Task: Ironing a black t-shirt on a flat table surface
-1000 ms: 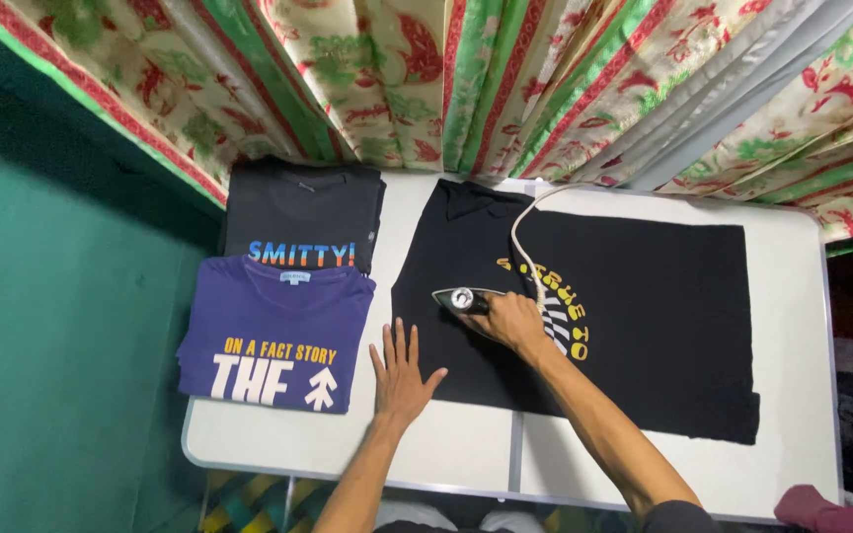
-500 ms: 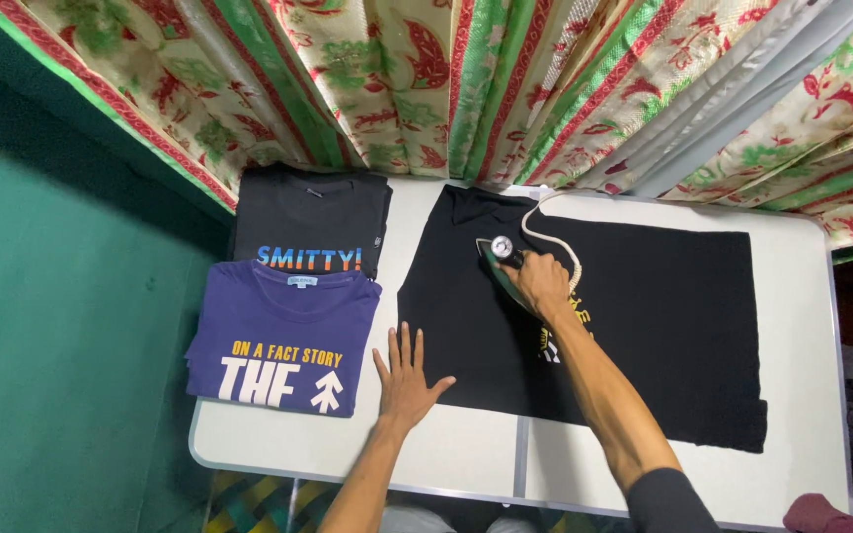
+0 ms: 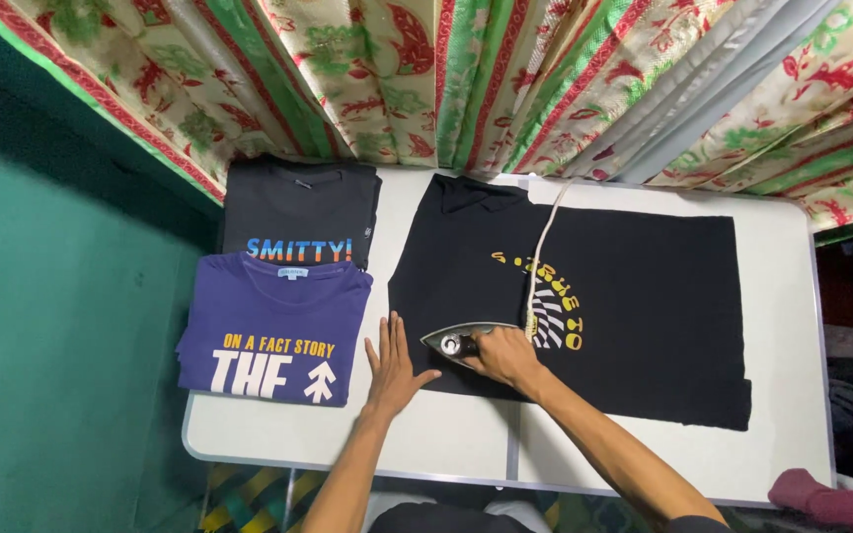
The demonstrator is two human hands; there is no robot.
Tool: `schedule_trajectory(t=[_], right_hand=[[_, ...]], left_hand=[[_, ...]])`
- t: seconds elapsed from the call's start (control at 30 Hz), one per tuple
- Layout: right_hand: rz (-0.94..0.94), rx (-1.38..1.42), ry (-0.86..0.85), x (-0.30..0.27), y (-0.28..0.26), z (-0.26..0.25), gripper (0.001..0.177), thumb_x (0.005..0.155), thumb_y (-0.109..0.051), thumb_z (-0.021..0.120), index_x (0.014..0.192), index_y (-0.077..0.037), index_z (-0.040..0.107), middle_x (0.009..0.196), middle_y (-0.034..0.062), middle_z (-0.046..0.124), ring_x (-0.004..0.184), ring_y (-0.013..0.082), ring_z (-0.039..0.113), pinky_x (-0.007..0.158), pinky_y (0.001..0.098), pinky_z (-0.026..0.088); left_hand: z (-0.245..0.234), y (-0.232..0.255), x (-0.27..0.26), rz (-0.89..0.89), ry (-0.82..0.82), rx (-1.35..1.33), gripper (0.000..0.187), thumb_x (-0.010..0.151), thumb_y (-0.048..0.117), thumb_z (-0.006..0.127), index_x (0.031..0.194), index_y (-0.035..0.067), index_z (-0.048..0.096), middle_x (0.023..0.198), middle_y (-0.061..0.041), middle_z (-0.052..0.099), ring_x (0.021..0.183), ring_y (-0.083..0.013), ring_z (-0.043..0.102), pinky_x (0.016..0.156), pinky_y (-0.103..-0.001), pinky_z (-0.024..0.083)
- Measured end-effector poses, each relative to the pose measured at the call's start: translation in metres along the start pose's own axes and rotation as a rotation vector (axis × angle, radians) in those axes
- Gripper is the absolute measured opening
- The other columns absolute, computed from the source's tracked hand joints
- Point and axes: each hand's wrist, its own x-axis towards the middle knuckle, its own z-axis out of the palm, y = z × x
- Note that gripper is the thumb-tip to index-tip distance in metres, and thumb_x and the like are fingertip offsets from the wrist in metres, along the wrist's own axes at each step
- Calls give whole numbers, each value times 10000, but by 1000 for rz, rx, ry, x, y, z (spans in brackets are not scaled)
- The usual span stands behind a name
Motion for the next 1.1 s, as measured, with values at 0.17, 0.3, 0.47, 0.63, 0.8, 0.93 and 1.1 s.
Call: schedule_trajectory(t=[0.17, 0.3, 0.47, 0.63, 0.8, 0.93, 1.1], right_hand=[[103, 47, 38, 1, 13, -28, 419, 874, -506, 671, 1117, -169, 723, 911, 212, 766, 937, 395, 760, 834, 494, 607], [276, 111, 102, -15, 21, -90, 433, 893, -487, 681, 1149, -142, 732, 920, 243, 766, 951, 414, 757, 840, 507, 602], [434, 180, 158, 1, 73, -75, 495, 901, -519, 673, 1229, -152, 725, 1001, 256, 763, 1008, 432, 742, 887, 522, 597], [484, 191, 222, -3, 91, -48, 508, 859, -575, 658, 1239, -247, 732, 973, 212, 769, 983, 423, 745, 869, 528, 602], [86, 1, 98, -32, 67, -18, 584, 830, -675, 625, 1101, -173, 748, 862, 239, 762, 908, 403, 765, 825, 500, 610], [-118, -37, 6, -37, 50, 16, 599, 822, -719, 604, 1098, -208, 751, 868, 219, 765, 898, 387, 767, 827, 509, 605], [-100, -36, 55, -28, 60, 28, 593, 841, -707, 597, 1052, -172, 744, 811, 211, 756, 831, 383, 767, 769, 507, 606]], left_hand=[[-2, 0, 1, 16, -24, 98, 1124, 899, 652, 620, 1610, 50, -9, 1686, -171, -126, 1542, -351, -155, 1173, -689, -63], [-13, 8, -6, 65, -2, 251, 963, 941, 656, 530, 1625, 143, 88, 1683, -203, -32, 1542, -399, -72, 1157, -721, 18], [-14, 9, -10, 64, 18, 223, 913, 923, 678, 537, 1621, 221, 167, 1687, -184, -20, 1544, -399, -74, 1138, -743, 0], [-9, 7, -7, 57, 34, 180, 944, 901, 689, 571, 1620, 220, 177, 1692, -174, -48, 1547, -374, -106, 1142, -724, -51], [-7, 5, -4, 72, 11, 136, 1044, 865, 700, 622, 1624, 180, 130, 1689, -188, -80, 1547, -372, -123, 1154, -708, -68], [-10, 9, -5, 69, 7, 137, 1056, 865, 698, 625, 1625, 170, 116, 1688, -192, -77, 1547, -374, -114, 1158, -704, -70], [-15, 12, -6, 21, 5, 158, 1068, 857, 696, 642, 1623, 168, 117, 1694, -171, -63, 1555, -346, -94, 1191, -663, -47]])
